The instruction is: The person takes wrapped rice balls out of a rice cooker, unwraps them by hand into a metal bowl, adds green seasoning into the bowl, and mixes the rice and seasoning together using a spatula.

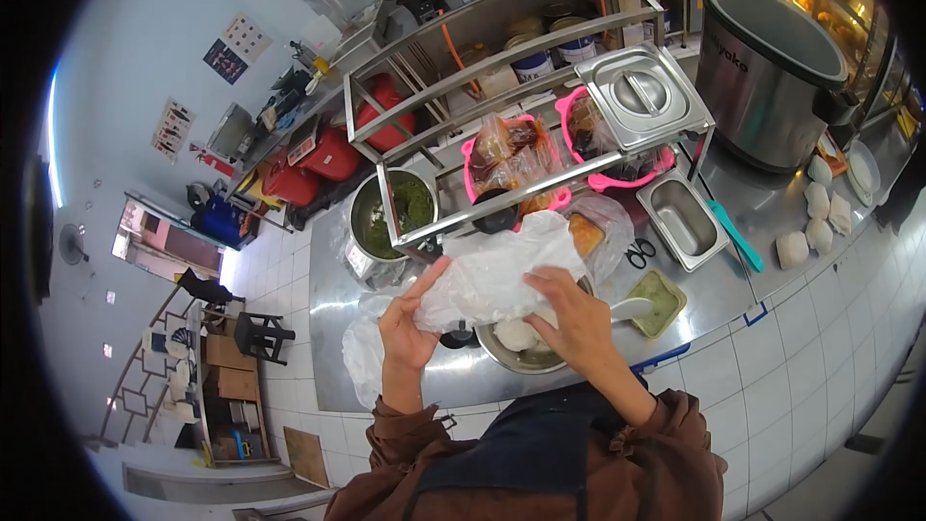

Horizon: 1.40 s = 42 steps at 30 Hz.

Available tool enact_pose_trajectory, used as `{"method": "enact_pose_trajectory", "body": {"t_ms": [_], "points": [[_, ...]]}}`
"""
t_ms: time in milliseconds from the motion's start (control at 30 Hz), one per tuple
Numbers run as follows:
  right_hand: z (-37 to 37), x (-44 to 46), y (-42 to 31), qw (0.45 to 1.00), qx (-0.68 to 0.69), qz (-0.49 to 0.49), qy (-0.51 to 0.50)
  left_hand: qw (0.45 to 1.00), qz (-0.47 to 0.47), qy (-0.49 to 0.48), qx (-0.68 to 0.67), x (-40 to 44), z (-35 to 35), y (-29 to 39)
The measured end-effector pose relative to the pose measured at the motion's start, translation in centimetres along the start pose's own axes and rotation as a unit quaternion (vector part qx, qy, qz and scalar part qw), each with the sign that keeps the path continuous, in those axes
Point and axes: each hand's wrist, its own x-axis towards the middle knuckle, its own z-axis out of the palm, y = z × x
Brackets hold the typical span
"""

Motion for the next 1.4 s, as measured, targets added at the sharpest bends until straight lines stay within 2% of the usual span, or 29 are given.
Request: {"method": "enact_pose_trajectory", "body": {"t_ms": [33, 67, 133, 167, 200, 267, 333, 367, 400, 433, 467, 533, 567, 600, 667, 700, 767, 867, 900, 933, 1000, 1067, 1100, 1133, 1200, 1267, 1333, 1367, 1400], "points": [[0.2, -0.2, 0.1, 0.995, 0.052, 0.073, -0.032, 1.0, 0.004, 0.002, 0.006, -0.3, -0.7, -0.3], [0.2, 0.0, 0.3, 0.996, 0.051, 0.069, -0.034, 1.0, 0.008, 0.002, 0.005, -0.6, -1.5, -0.7], [0.3, 0.6, 0.5, 0.983, 0.058, 0.142, -0.103, 0.963, 0.053, -0.038, 0.261, -1.0, -3.4, -1.6], [0.6, 0.9, 0.5, 0.983, 0.056, 0.14, -0.103, 0.938, 0.087, -0.051, 0.332, -1.2, -3.8, -2.1], [1.0, 1.1, 0.7, 0.984, 0.057, 0.138, -0.101, 0.938, 0.089, -0.051, 0.33, -1.8, -3.9, -2.8], [2.0, 1.3, 1.3, 0.985, 0.055, 0.132, -0.098, 0.858, 0.18, -0.062, 0.477, -2.5, -3.3, -4.1], [3.4, 1.4, 2.1, 0.964, 0.181, 0.15, -0.121, 0.853, 0.231, -0.053, 0.465, -3.0, -2.3, -5.4], [4.2, 1.3, 2.5, 0.965, 0.178, 0.147, -0.123, 0.958, 0.165, -0.08, 0.222, -3.2, -1.9, -5.9], [4.8, 1.1, 2.8, 0.969, 0.18, 0.134, -0.104, 0.99, 0.087, -0.103, -0.038, -3.4, -1.5, -6.6], [5.1, 1.1, 2.9, 0.972, 0.181, 0.12, -0.084, 0.987, 0.12, -0.085, -0.064, -2.9, -1.5, -8.0], [4.8, 1.5, 2.3, 0.973, 0.179, 0.115, -0.086, 0.986, 0.126, -0.086, -0.066, -2.7, -1.5, -9.0], [3.6, 2.2, 0.5, 0.95, 0.14, 0.233, -0.156, 0.981, 0.168, 0.01, 0.099, -2.3, -1.6, -10.5], [3.7, 2.2, -0.2, 0.957, 0.128, 0.225, -0.132, 0.992, 0.057, 0.075, -0.087, -2.2, -2.2, -11.2], [3.7, 2.4, -0.6, 0.958, 0.124, 0.223, -0.133, 0.991, 0.059, 0.073, -0.091, -2.0, -2.7, -12.1], [3.7, 2.5, -1.0, 0.949, 0.16, 0.235, -0.133, 0.97, 0.165, 0.041, 0.177, -1.6, -2.5, -13.3], [3.9, 2.4, -0.4, 0.95, 0.157, 0.235, -0.135, 0.973, 0.16, 0.089, 0.141, -1.6, -1.8, -13.2], [4.1, 2.0, 1.4, 0.972, 0.16, 0.1, -0.139, 0.97, 0.164, 0.083, 0.16, -1.4, -2.4, -12.7], [1.9, 2.4, 2.1, 0.974, 0.133, 0.077, -0.164, 0.958, 0.195, 0.099, 0.187, -1.4, -3.0, -11.8], [0.1, 3.3, -0.8, 0.96, 0.118, 0.2, -0.154, 0.962, 0.168, 0.099, 0.191, -1.5, -3.6, -11.5], [0.4, 3.3, -0.6, 0.961, 0.115, 0.198, -0.155, 0.966, 0.139, 0.096, 0.194, -1.5, -3.9, -11.3], [1.1, 2.3, 0.4, 0.981, 0.1, 0.06, -0.156, 0.967, 0.125, 0.092, 0.204, -1.5, -4.0, -11.7], [2.5, 1.0, -0.5, 0.965, 0.164, 0.095, -0.182, 0.979, 0.126, 0.13, 0.092, -0.8, -4.1, -12.9], [3.1, 0.4, -0.8, 0.955, 0.18, 0.126, -0.199, 0.909, 0.277, 0.144, 0.277, 0.1, -4.4, -13.3], [3.6, -0.2, -1.0, 0.944, 0.197, 0.158, -0.215, 0.911, 0.274, 0.137, 0.275, 0.2, -4.6, -13.6], [4.6, -1.1, -0.6, 0.947, 0.212, 0.143, -0.196, 0.973, 0.16, 0.085, 0.141, -0.1, -4.3, -12.8], [4.4, -1.7, 0.0, 0.949, 0.226, 0.13, -0.176, 0.969, 0.14, 0.044, 0.199, -0.1, -3.5, -12.1], [3.8, -1.9, 0.5, 0.953, 0.154, 0.208, -0.156, 0.931, 0.217, 0.168, 0.24, 0.8, -2.2, -11.7], [2.6, -1.5, 0.3, 0.951, 0.17, 0.21, -0.153, 0.915, 0.272, 0.236, 0.181, 1.9, 0.0, -10.7], [1.5, -1.5, 0.4, 0.951, 0.167, 0.216, -0.147, 0.918, 0.267, 0.229, 0.18, 2.7, 0.4, -10.1]]}}
